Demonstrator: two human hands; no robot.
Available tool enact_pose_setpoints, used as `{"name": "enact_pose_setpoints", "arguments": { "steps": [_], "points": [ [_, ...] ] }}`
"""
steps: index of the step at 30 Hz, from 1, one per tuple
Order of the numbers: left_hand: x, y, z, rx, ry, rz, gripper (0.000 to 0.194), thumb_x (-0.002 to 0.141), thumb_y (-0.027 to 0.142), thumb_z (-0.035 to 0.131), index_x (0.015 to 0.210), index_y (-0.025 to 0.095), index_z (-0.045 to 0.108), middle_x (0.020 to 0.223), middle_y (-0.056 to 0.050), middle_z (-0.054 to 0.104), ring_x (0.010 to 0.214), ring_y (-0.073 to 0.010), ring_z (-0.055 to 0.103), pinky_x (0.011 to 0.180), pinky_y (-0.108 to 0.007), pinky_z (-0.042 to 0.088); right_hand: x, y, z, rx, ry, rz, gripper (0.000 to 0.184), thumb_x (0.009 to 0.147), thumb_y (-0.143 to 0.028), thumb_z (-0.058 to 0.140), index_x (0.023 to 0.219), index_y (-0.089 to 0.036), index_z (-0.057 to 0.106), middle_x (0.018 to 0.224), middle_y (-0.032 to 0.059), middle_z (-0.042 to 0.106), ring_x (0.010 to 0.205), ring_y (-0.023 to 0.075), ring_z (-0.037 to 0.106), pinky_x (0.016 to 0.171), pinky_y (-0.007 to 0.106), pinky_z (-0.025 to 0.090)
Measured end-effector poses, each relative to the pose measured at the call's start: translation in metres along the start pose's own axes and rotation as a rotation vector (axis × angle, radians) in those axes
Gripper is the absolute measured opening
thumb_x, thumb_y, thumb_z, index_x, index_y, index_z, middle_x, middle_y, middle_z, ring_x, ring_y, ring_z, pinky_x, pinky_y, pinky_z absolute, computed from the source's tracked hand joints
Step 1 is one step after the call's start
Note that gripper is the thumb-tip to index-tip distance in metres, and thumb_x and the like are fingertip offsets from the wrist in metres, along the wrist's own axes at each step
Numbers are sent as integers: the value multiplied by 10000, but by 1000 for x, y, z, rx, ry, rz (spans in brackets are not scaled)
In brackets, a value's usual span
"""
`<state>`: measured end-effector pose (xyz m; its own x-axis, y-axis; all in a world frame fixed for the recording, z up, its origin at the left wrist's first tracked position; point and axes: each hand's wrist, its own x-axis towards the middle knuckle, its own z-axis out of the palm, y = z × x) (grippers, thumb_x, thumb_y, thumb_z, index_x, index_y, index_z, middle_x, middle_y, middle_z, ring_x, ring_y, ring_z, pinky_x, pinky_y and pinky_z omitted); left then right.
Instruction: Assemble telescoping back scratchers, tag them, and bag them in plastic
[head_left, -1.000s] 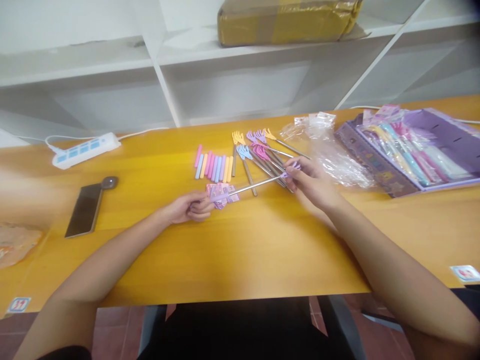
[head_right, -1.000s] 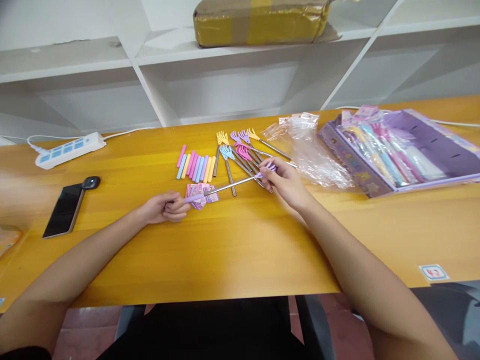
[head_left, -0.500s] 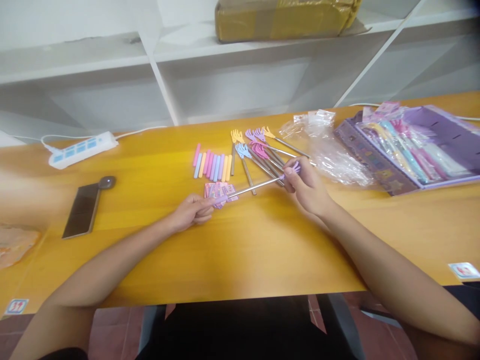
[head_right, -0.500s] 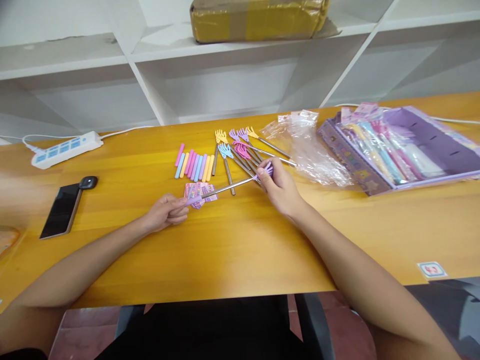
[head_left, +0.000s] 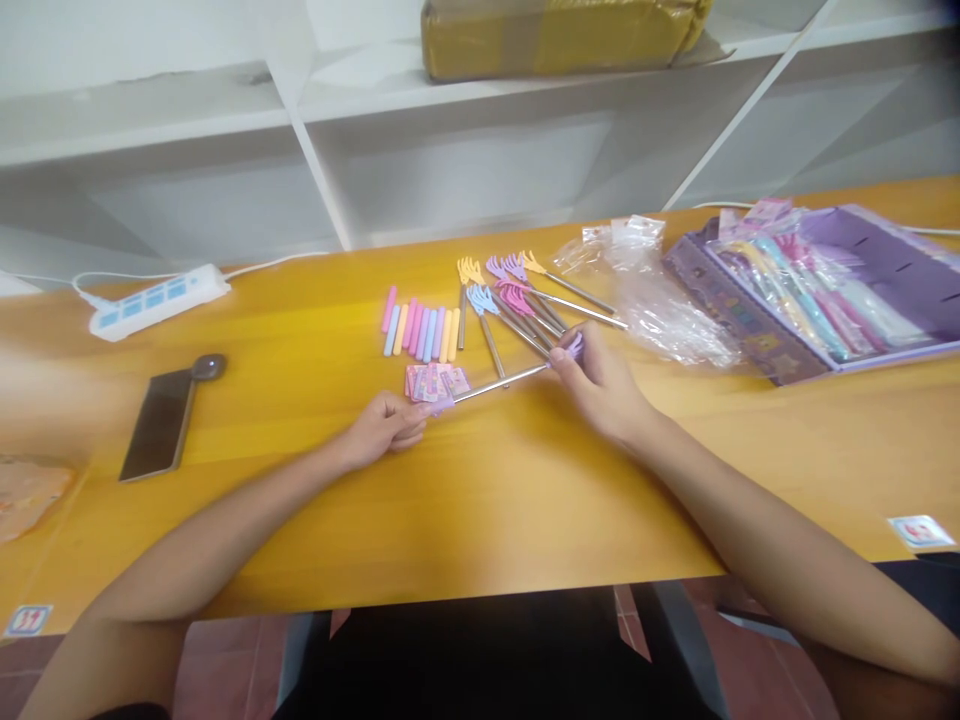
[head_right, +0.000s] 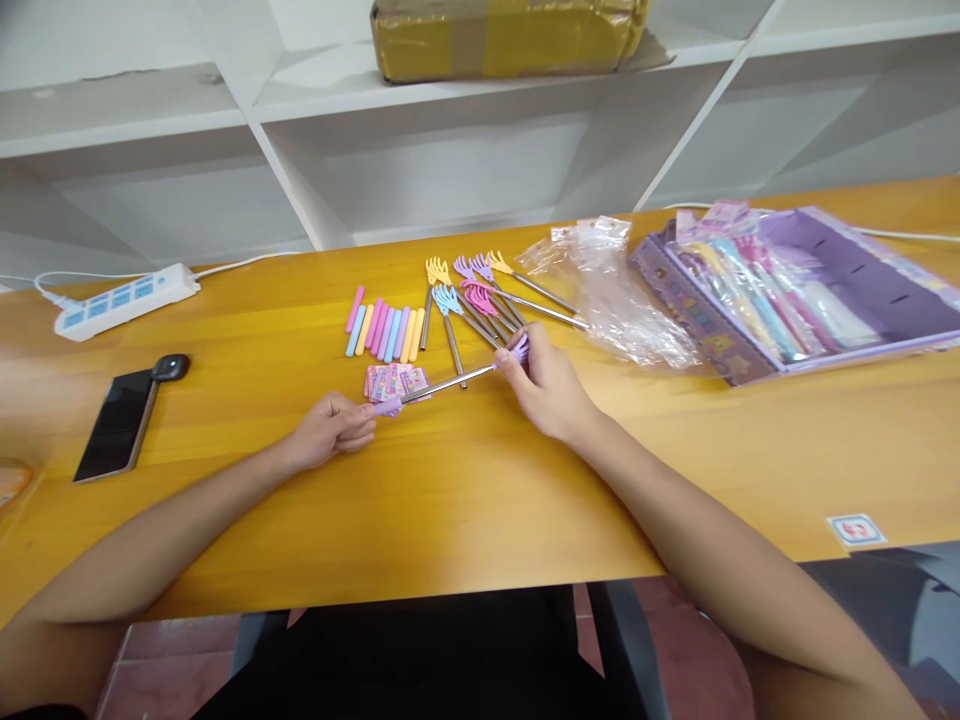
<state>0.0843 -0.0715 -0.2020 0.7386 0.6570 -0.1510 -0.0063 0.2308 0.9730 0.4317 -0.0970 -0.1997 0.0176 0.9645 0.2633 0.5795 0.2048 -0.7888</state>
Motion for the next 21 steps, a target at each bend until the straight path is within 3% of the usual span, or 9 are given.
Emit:
{"name": "enact_pose_setpoints", "arguments": {
  "steps": [21],
  "points": [
    [-2, -16, -9, 48, -66, 66, 729, 1095, 562, 602, 554, 217, 255, 519, 94, 201, 461, -50, 139, 497, -289, 112, -8, -6, 4, -74, -57, 27, 476, 1047, -709, 524, 1025, -236, 469, 848, 44, 594, 736, 204, 519, 698, 363, 406]
  ]
}}
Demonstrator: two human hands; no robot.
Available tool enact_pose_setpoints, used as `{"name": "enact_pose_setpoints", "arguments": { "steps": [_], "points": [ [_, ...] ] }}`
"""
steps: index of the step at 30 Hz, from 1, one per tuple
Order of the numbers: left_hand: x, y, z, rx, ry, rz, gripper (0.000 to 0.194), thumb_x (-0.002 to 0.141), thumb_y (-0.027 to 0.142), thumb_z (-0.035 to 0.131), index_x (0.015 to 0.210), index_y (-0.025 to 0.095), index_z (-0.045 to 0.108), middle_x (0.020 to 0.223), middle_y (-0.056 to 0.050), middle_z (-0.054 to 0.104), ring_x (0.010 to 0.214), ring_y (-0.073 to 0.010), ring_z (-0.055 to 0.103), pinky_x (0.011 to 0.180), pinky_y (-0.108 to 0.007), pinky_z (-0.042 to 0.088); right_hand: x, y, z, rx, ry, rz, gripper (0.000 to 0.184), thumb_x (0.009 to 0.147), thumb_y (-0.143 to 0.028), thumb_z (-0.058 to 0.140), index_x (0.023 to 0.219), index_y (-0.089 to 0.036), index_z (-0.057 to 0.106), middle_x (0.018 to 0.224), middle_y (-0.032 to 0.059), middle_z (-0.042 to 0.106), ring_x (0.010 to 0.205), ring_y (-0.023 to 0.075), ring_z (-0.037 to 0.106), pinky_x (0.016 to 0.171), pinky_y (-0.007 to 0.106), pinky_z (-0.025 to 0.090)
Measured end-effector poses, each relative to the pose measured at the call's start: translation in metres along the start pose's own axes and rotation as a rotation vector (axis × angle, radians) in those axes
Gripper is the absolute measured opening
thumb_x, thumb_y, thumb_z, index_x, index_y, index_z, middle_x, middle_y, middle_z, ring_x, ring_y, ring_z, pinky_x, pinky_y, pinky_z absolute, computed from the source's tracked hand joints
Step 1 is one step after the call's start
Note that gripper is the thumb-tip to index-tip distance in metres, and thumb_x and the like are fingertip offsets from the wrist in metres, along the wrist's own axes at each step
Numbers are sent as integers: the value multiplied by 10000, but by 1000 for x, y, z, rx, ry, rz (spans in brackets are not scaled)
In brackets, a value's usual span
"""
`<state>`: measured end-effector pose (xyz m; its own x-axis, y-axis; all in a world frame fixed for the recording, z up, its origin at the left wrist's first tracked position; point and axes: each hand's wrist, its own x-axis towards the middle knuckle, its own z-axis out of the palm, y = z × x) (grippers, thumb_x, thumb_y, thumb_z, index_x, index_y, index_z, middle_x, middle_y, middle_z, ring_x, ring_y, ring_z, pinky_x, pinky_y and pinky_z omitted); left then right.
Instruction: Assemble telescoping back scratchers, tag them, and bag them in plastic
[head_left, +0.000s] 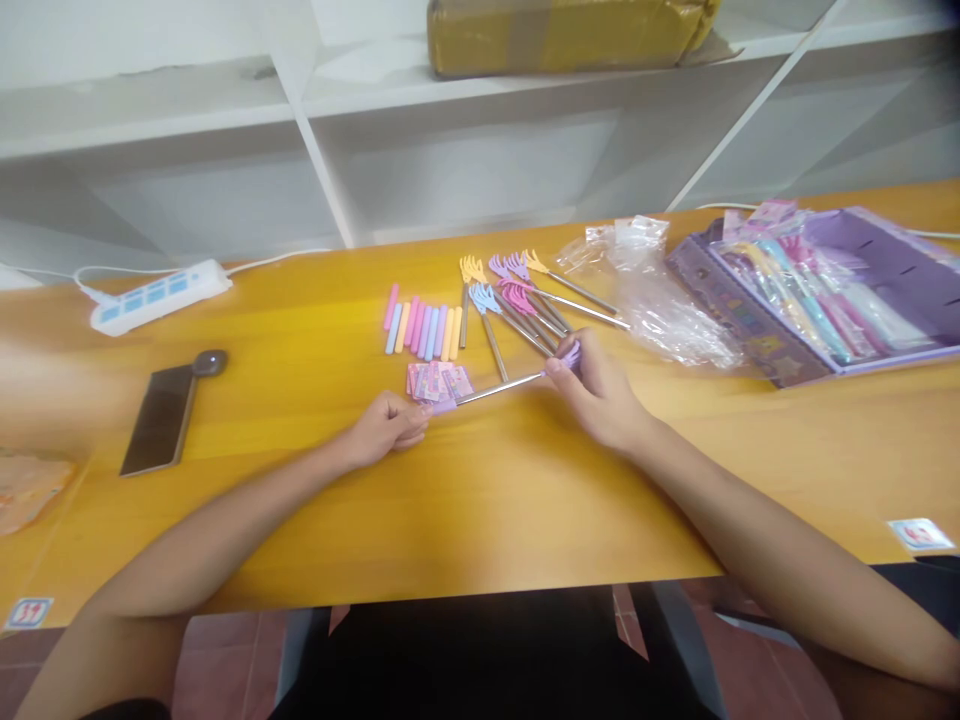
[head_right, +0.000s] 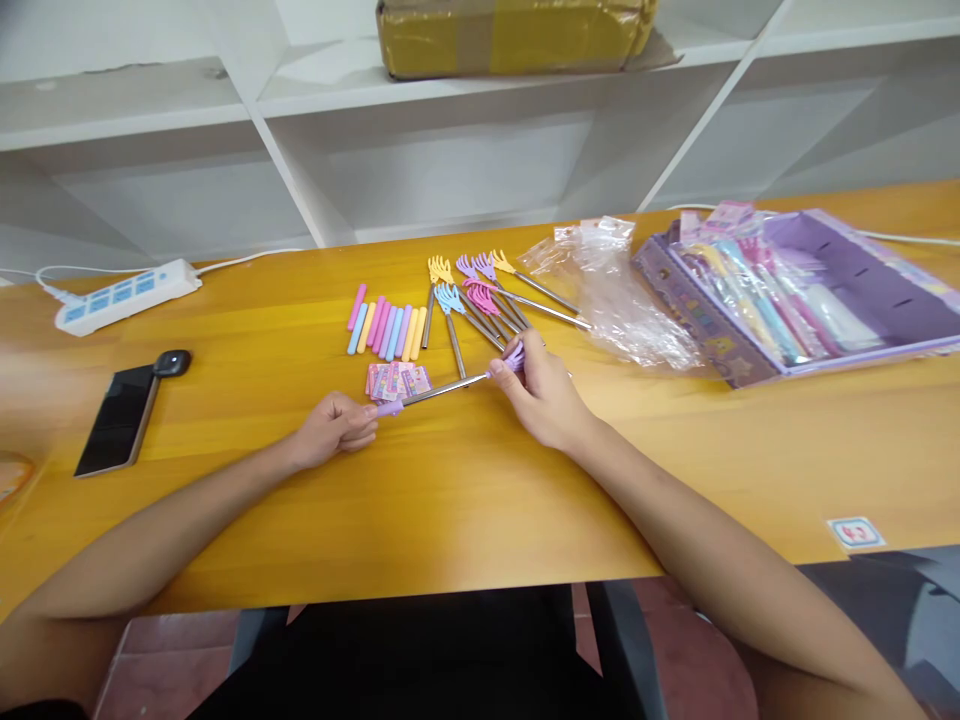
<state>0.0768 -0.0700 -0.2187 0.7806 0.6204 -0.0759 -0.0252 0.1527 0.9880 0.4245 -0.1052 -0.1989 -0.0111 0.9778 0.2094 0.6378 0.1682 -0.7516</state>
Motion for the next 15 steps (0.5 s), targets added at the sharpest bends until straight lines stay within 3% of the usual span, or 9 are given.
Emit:
{"name": "enact_pose_setpoints", "arguments": {
  "steps": [15],
  "points": [
    [0, -2, 0, 87, 2, -37, 734, 1069, 656, 593, 570, 227, 268, 527, 86, 227, 475, -59, 144, 515, -301, 110, -2, -4, 13, 18, -35, -50, 488, 1065, -724, 493, 1014, -239, 468, 854, 46, 609, 748, 216, 545, 704, 369, 426]
  ]
}}
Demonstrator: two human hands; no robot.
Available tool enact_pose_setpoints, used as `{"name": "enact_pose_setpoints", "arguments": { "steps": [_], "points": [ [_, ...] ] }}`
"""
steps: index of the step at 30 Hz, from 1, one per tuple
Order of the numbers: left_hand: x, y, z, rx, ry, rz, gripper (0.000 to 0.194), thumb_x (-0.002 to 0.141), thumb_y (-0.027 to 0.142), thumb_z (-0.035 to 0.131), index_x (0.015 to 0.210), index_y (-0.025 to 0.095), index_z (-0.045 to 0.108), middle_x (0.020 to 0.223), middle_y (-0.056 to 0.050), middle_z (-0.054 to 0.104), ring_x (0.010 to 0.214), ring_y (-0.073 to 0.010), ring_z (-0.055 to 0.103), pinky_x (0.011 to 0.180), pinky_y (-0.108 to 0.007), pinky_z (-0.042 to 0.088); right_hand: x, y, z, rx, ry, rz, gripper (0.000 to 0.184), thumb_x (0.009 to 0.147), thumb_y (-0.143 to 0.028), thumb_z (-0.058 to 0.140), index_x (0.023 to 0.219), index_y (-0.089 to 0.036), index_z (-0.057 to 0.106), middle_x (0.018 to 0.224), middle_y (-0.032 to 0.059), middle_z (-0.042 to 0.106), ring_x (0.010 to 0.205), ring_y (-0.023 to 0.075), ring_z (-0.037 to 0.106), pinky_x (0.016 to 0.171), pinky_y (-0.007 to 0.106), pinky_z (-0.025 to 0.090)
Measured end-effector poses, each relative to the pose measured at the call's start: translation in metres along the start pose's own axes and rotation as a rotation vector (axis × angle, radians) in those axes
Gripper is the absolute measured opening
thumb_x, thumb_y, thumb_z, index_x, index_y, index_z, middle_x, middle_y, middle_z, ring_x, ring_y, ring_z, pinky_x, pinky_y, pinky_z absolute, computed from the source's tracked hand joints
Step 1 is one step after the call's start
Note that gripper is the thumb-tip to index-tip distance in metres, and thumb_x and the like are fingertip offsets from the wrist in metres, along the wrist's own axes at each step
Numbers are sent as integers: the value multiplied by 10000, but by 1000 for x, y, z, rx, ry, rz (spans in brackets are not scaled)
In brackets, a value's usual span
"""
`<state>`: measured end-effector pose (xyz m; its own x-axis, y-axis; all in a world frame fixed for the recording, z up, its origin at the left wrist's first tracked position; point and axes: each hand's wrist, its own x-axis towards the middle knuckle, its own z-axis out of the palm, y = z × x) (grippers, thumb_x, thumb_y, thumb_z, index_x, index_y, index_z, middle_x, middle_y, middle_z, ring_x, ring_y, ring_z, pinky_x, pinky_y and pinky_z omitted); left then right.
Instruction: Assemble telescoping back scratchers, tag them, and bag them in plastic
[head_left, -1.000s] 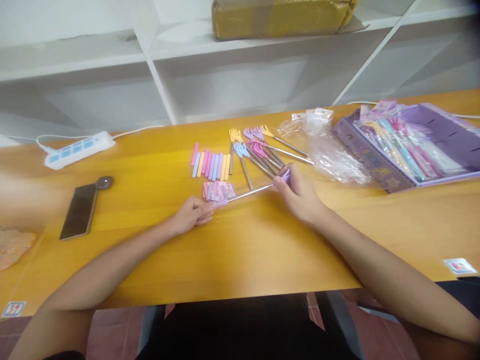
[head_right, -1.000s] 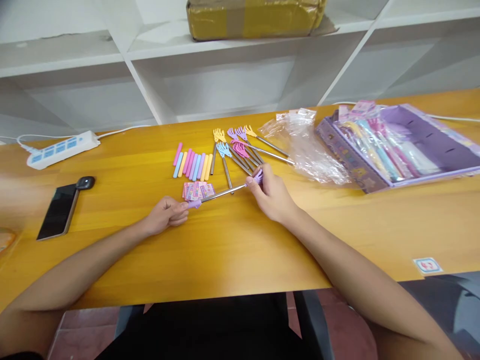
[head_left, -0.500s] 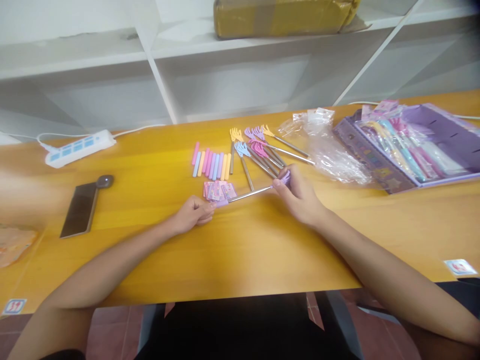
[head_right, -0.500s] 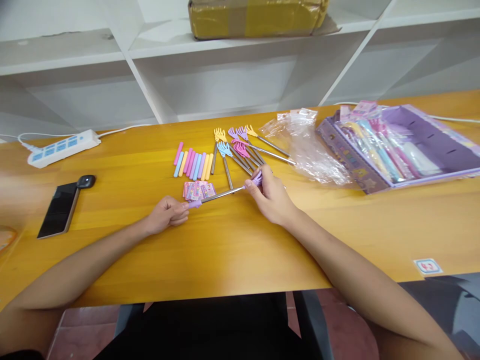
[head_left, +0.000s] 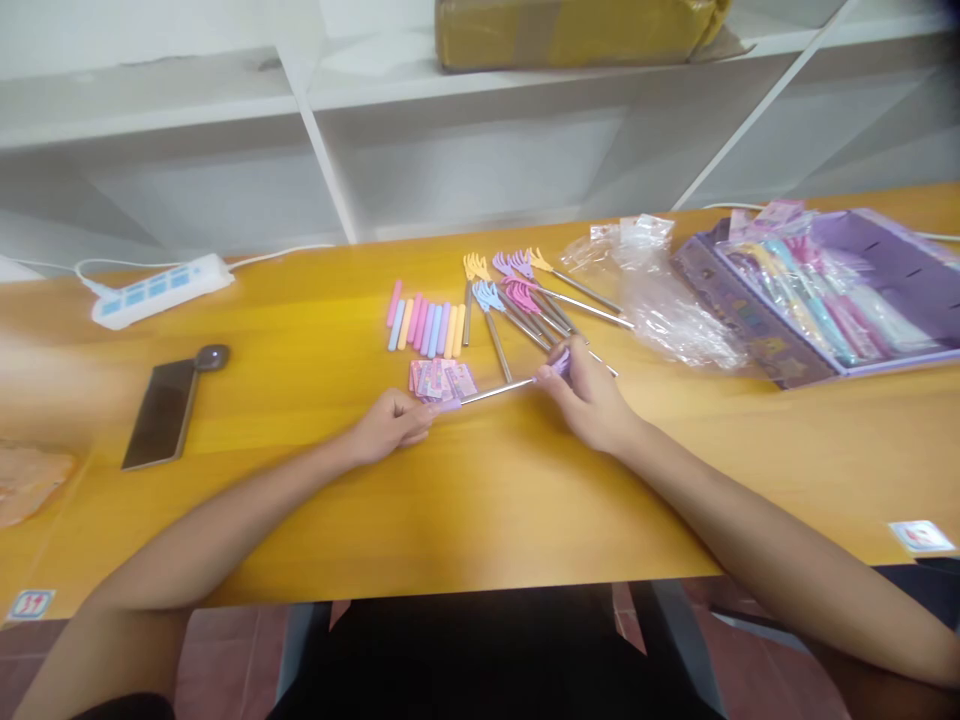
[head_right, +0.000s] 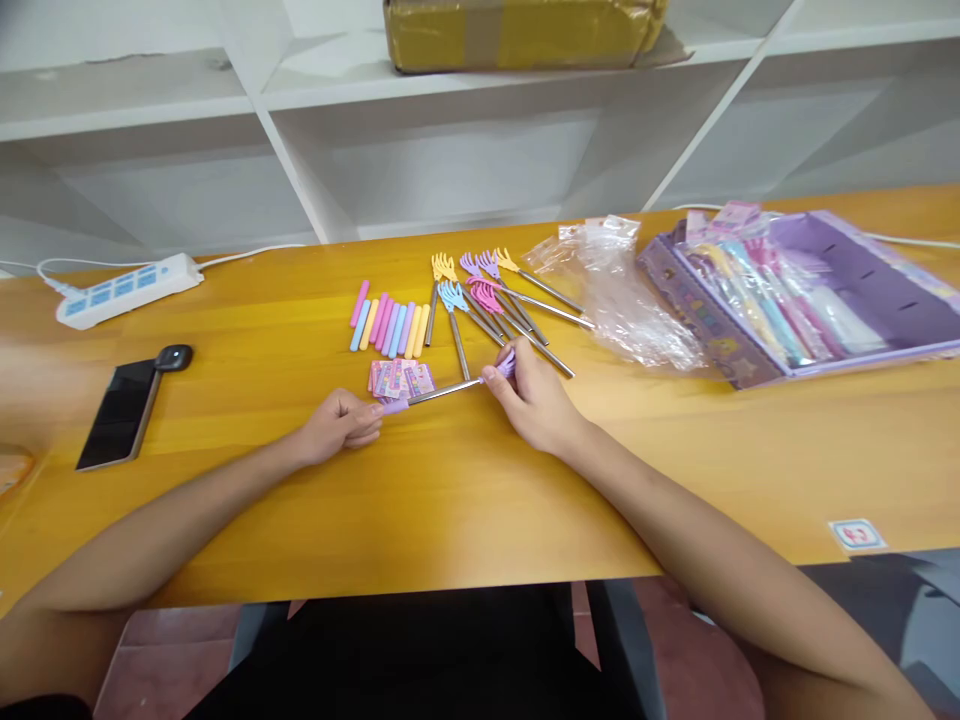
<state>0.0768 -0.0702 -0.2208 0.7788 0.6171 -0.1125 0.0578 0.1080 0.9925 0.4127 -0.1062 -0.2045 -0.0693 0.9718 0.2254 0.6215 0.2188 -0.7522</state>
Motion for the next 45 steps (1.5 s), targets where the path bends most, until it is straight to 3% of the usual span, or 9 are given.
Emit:
{"name": "enact_pose_setpoints", "arguments": {
  "steps": [45],
  "points": [
    [5, 10, 11, 174, 79, -66, 775, 988, 788, 594, 539, 244, 272, 489, 67, 241, 477, -68, 156, 523, -306, 113, -8, -8, 30, 14, -38, 0, 555, 1063, -797, 413, 985, -249, 439, 863, 73, 632, 770, 239, 575, 708, 383, 456]
  ]
}}
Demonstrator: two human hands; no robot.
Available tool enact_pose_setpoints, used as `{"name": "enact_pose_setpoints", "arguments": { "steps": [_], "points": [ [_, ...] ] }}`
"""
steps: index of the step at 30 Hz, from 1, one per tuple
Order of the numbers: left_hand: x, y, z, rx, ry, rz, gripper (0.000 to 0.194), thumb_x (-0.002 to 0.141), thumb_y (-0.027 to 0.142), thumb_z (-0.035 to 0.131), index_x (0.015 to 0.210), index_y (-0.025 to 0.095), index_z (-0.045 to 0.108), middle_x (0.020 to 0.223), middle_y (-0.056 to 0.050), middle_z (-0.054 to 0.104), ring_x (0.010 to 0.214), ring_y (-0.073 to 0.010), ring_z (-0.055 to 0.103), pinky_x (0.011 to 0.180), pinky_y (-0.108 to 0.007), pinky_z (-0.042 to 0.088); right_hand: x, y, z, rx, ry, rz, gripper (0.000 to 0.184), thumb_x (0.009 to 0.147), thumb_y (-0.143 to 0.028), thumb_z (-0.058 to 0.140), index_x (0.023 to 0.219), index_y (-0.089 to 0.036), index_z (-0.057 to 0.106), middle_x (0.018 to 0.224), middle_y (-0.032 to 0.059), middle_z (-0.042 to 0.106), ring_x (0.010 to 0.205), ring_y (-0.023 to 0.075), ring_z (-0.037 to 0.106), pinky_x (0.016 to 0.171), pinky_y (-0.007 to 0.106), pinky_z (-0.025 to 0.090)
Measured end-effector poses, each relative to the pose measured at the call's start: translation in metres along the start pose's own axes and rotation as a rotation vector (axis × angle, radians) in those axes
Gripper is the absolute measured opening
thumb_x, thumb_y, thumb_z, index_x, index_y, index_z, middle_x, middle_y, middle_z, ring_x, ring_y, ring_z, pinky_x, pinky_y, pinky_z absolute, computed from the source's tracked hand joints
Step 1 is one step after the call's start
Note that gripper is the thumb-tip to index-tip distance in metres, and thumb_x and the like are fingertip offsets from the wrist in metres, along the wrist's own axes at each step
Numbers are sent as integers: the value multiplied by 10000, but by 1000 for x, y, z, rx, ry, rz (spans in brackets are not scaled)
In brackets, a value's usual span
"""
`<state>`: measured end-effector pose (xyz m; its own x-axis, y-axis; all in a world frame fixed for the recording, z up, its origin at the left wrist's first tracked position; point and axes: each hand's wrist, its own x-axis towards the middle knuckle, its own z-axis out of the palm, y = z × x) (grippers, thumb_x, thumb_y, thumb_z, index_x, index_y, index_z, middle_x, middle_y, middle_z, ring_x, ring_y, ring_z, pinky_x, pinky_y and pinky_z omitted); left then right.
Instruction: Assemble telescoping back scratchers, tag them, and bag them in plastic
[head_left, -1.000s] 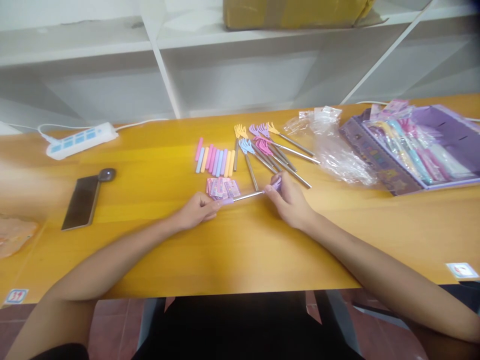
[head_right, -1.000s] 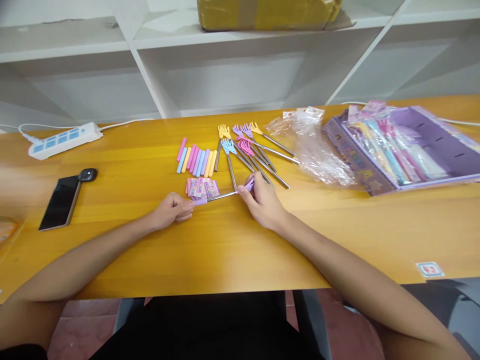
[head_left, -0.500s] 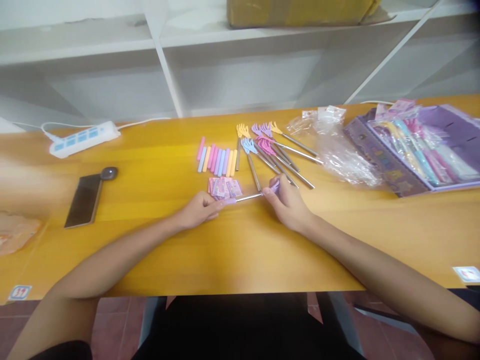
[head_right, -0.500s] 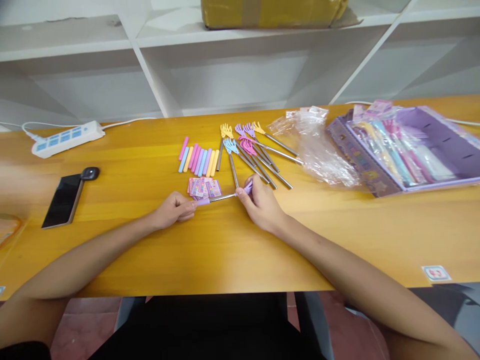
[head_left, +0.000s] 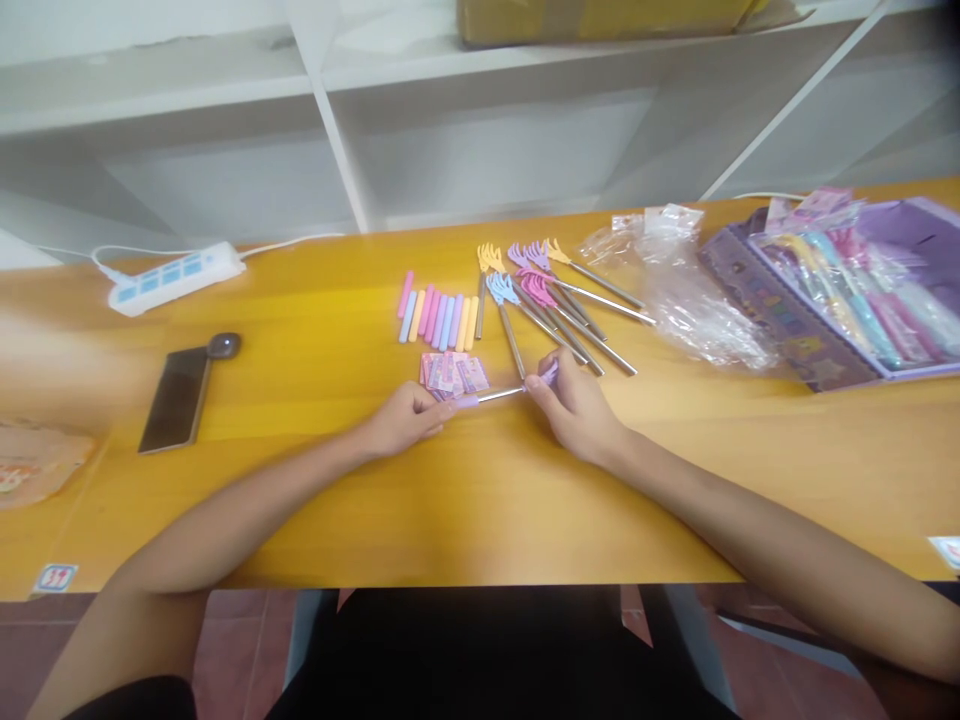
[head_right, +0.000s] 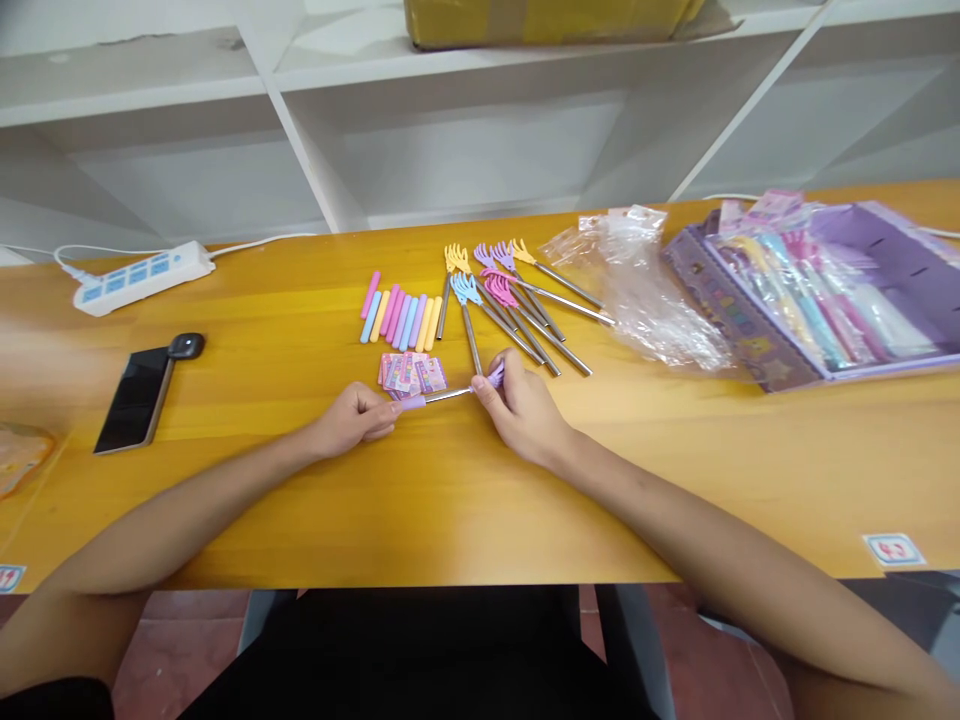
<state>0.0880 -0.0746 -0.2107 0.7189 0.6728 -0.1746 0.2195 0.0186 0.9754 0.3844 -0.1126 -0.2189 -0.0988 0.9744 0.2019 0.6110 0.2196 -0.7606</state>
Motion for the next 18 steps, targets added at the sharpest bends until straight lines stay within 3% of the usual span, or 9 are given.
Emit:
{"name": "enact_pose_setpoints", "arguments": {
  "steps": [18],
  "points": [
    [1, 4, 2, 53, 1, 12, 789, 996, 806, 567, 531, 233, 287, 477, 64, 257, 467, -65, 160, 514, -307, 101, 1, -2, 3, -14, -77, 12, 536, 1065, -780, 406, 1002, -248, 413, 805, 50, 632, 702, 238, 584, 678, 392, 433]
  ]
}}
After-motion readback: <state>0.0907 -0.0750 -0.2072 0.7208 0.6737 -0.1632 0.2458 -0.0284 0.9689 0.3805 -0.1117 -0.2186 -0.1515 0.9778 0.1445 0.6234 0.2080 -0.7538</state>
